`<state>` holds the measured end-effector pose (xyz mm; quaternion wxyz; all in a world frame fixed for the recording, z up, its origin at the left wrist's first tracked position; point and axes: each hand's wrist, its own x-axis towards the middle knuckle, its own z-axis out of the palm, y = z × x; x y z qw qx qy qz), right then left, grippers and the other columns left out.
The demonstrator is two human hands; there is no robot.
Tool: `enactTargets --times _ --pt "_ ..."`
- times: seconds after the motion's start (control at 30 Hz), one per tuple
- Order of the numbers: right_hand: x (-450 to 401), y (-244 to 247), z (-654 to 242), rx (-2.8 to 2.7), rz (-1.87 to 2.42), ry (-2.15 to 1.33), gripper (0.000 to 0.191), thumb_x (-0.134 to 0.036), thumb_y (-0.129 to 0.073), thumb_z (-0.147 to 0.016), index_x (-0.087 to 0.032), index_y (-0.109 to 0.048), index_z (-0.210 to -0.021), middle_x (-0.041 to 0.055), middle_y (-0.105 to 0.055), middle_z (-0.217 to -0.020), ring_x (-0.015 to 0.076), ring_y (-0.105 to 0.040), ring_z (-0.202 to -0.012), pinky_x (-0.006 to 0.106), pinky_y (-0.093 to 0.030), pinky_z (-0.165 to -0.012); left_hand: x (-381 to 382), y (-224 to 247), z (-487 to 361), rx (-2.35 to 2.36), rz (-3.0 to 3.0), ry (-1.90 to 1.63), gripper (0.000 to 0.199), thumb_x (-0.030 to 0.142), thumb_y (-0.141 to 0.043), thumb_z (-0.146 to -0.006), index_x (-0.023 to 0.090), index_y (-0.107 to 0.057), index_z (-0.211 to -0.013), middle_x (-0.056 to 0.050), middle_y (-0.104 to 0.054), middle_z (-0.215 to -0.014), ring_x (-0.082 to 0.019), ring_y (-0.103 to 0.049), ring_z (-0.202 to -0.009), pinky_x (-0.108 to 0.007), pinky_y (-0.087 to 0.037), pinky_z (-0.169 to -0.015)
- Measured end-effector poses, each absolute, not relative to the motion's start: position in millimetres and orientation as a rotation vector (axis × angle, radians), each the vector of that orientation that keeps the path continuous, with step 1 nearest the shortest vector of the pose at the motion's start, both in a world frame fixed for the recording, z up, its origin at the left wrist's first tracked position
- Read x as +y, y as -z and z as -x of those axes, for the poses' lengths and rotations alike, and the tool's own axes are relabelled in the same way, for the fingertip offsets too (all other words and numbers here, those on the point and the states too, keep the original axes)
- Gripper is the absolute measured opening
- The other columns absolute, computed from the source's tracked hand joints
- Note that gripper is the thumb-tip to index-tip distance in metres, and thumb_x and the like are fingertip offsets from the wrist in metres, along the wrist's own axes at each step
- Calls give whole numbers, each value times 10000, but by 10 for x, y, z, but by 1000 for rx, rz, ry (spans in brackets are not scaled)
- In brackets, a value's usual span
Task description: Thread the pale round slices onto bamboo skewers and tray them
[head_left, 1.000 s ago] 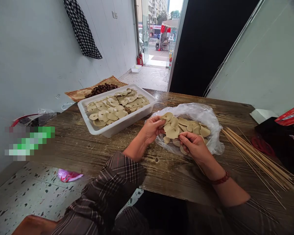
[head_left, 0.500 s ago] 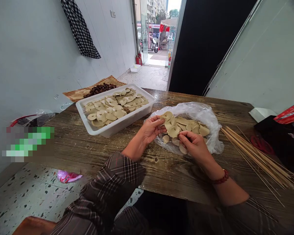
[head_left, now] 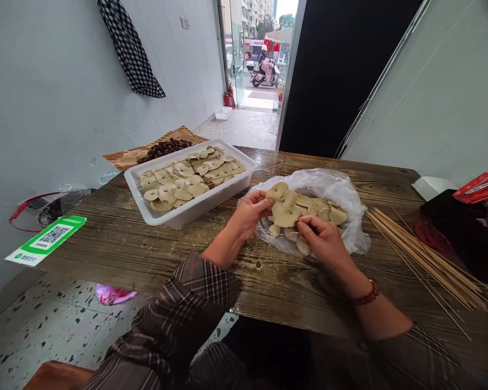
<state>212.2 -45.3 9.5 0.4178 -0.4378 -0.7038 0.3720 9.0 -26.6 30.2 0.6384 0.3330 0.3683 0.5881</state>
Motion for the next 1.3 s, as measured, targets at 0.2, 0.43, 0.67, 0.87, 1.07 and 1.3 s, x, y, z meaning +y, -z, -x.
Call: enactTargets --times 0.2,0.43,0.67,0.87,1.07,1.3 --pt "-451 -86 -2101 -1730 1098 -970 292 -476 -608 -860 -203 -688 -796 17 -620 -646 143 -508 -586 257 -370 -529 -254 -304 -116 774 -672 -1385 310 282 -852 -631 137 -668 -834 -27 -712 -812 -118 -653 -698 -235 -534 -657" --pt "-475 -107 -2069 -1752 1102 -992 265 -438 -598 -861 -194 -680 -798 13 -623 -630 130 -479 -535 266 -349 -511 -244 -292 -103 776 -645 -1343 343 365 -826 -691 132 -734 -925 -70 -743 -882 -145 -668 -720 -242 -556 -646" --pt "-458 -75 -2071 -1795 1114 -935 254 -416 -605 -862 -194 -699 -781 26 -647 -662 141 -509 -569 265 -351 -510 -255 -260 -132 840 -769 -1373 415 343 -884 -583 117 -758 -908 -41 -728 -790 -111 -625 -673 -213 -505 -645" --pt "-490 -109 -2066 -1798 1126 -1073 323 -462 -607 -859 -172 -740 -910 16 -640 -622 123 -489 -501 255 -355 -476 -209 -298 -38 816 -662 -1477 357 272 -863 -601 131 -730 -901 -34 -731 -798 -127 -644 -679 -223 -528 -642" --pt "-514 -129 -2055 -1782 1164 -1036 338 -454 -607 -843 -147 -747 -867 13 -610 -565 126 -478 -498 253 -331 -467 -187 -309 -7 797 -634 -1480 286 287 -831 -667 140 -713 -883 -47 -735 -811 -149 -662 -684 -249 -550 -639" --pt "-480 -40 -2059 -1771 1193 -958 310 -434 -608 -841 -158 -739 -789 17 -612 -594 132 -480 -539 254 -340 -498 -187 -268 -82 826 -656 -1491 337 321 -867 -614 144 -684 -836 -33 -722 -790 -150 -658 -683 -249 -537 -637"
